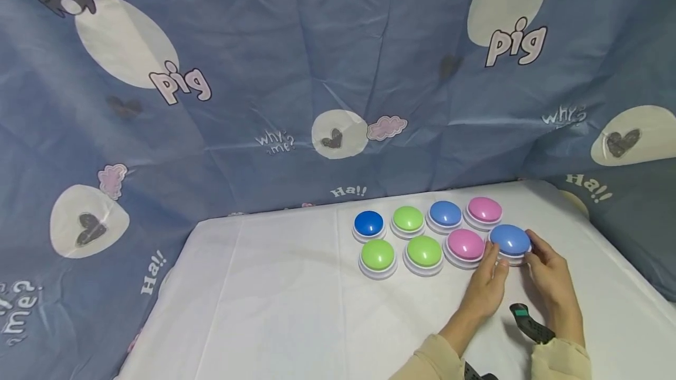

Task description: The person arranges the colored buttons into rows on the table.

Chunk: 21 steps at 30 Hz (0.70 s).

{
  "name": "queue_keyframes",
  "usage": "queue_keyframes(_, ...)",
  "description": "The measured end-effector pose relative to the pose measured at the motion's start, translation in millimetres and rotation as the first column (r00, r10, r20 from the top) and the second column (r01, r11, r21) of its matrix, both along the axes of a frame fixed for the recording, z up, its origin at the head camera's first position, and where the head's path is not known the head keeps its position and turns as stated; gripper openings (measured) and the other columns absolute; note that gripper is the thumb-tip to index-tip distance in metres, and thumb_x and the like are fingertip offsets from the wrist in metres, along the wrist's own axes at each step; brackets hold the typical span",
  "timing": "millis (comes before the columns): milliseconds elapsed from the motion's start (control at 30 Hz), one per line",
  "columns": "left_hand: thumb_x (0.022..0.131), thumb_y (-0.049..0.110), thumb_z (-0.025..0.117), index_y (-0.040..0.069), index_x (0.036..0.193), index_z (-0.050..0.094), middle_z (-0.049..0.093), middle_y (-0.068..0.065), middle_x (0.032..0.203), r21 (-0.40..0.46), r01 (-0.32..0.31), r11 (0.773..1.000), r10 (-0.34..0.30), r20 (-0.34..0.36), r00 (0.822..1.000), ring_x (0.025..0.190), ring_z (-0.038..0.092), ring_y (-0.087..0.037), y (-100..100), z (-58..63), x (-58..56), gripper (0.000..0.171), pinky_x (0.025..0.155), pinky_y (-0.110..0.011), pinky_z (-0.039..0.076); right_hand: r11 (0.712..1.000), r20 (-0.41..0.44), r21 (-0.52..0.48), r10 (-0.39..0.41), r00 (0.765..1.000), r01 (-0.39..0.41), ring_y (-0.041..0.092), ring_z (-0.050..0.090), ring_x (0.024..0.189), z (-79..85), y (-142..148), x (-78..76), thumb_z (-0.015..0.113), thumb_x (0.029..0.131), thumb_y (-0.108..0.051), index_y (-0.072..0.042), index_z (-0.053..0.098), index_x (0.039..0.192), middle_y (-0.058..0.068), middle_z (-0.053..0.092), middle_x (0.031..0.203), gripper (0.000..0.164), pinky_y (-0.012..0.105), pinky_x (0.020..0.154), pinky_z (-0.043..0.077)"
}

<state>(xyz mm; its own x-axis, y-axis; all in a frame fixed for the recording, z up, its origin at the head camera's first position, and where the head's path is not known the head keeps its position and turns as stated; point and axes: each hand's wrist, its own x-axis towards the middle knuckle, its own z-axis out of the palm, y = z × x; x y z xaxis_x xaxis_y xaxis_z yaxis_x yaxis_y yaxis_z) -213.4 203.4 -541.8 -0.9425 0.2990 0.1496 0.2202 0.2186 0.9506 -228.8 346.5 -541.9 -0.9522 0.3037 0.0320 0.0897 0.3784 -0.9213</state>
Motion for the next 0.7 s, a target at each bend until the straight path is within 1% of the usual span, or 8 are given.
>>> queue_keyframes(67,0.102,0.032,0.032,0.017,0.144,0.039,0.032,-0.004,0.154,-0.009,-0.018,1.0,0.017,-0.024,1.0,0.141,0.032,-0.015,0,-2.6,0.7,0.046,0.114,-0.027,0.032,0.999,-0.011,0.049,0.001,1.0,0.0,0.04,0.024,0.14,-3.9,2,-0.2,0.035,0.098,-0.015,-0.009,0.026,0.148,0.023,0.026,0.151,0.052,0.04,0.119,0.021)
queue_keyframes(167,0.103,0.03,0.03,0.019,0.142,0.043,0.036,-0.002,0.152,0.014,-0.055,0.998,0.056,-0.078,0.995,0.139,0.035,-0.016,1,-6.5,1.5,0.043,0.113,-0.027,0.032,0.996,-0.033,0.083,0.014,0.999,-0.011,0.037,0.025,0.14,-8.9,4,-0.9,0.035,0.099,-0.016,-0.011,0.027,0.149,0.022,0.027,0.151,0.051,0.018,0.115,0.023)
queue_keyframes(233,0.102,0.027,0.03,0.02,0.14,0.046,0.041,0.0,0.149,0.052,-0.1,0.994,0.106,-0.124,0.987,0.138,0.038,-0.016,1,-8.8,1.7,0.041,0.112,-0.027,0.034,0.996,-0.036,0.084,0.019,0.999,-0.016,0.033,0.025,0.141,-11.5,4,-1.6,0.036,0.099,-0.018,-0.012,0.027,0.149,0.021,0.027,0.152,0.051,0.002,0.105,0.023)
queue_keyframes(300,0.102,0.025,0.031,0.02,0.137,0.049,0.045,0.001,0.146,0.094,-0.137,0.986,0.15,-0.152,0.977,0.136,0.041,-0.016,1,-10.7,1.6,0.04,0.11,-0.026,0.036,0.997,-0.035,0.073,0.024,0.999,-0.021,0.026,0.025,0.143,-13.0,4,-1.7,0.036,0.1,-0.019,-0.014,0.027,0.149,0.019,0.026,0.153,0.051,-0.005,0.097,0.024)
queue_keyframes(367,0.101,0.022,0.033,0.019,0.134,0.052,0.05,-0.001,0.143,0.137,-0.159,0.978,0.182,-0.175,0.968,0.131,0.047,-0.015,0,-12.1,1.7,0.039,0.107,-0.025,0.04,0.998,-0.039,0.061,0.032,0.999,-0.03,0.02,0.025,0.143,-13.8,3,-1.9,0.037,0.1,-0.018,-0.014,0.026,0.15,0.019,0.025,0.153,0.051,-0.007,0.093,0.026)
queue_keyframes(467,0.101,0.02,0.033,0.016,0.132,0.054,0.054,-0.005,0.138,0.183,-0.14,0.973,0.177,-0.204,0.963,0.121,0.056,-0.015,0,-13.4,1.3,0.038,0.1,-0.021,0.046,0.998,-0.07,0.044,0.038,0.997,-0.035,0.01,0.028,0.141,-14.0,2,-3.1,0.038,0.099,-0.015,-0.014,0.026,0.15,0.016,0.026,0.154,0.052,-0.006,0.093,0.028)
queue_keyframes(600,0.101,0.017,0.033,0.012,0.129,0.056,0.06,-0.007,0.128,0.218,-0.104,0.97,0.152,-0.217,0.964,0.103,0.065,-0.018,-1,-13.9,1.1,0.037,0.087,-0.013,0.05,1.0,-0.104,0.006,0.004,0.995,-0.004,-0.004,0.034,0.132,-13.2,0,-5.2,0.04,0.098,-0.011,-0.013,0.03,0.149,0.008,0.032,0.154,0.051,-0.004,0.095,0.03)
queue_keyframes(700,0.101,0.017,0.033,0.013,0.128,0.056,0.063,-0.008,0.122,0.236,-0.078,0.969,0.126,-0.195,0.973,0.099,0.066,-0.018,-1,-12.7,1.1,0.036,0.084,-0.012,0.05,0.998,-0.102,-0.035,-0.054,0.993,0.051,-0.01,0.038,0.123,-11.8,1,-6.8,0.04,0.097,-0.008,-0.014,0.033,0.147,-0.003,0.039,0.15,0.051,-0.003,0.094,0.032)
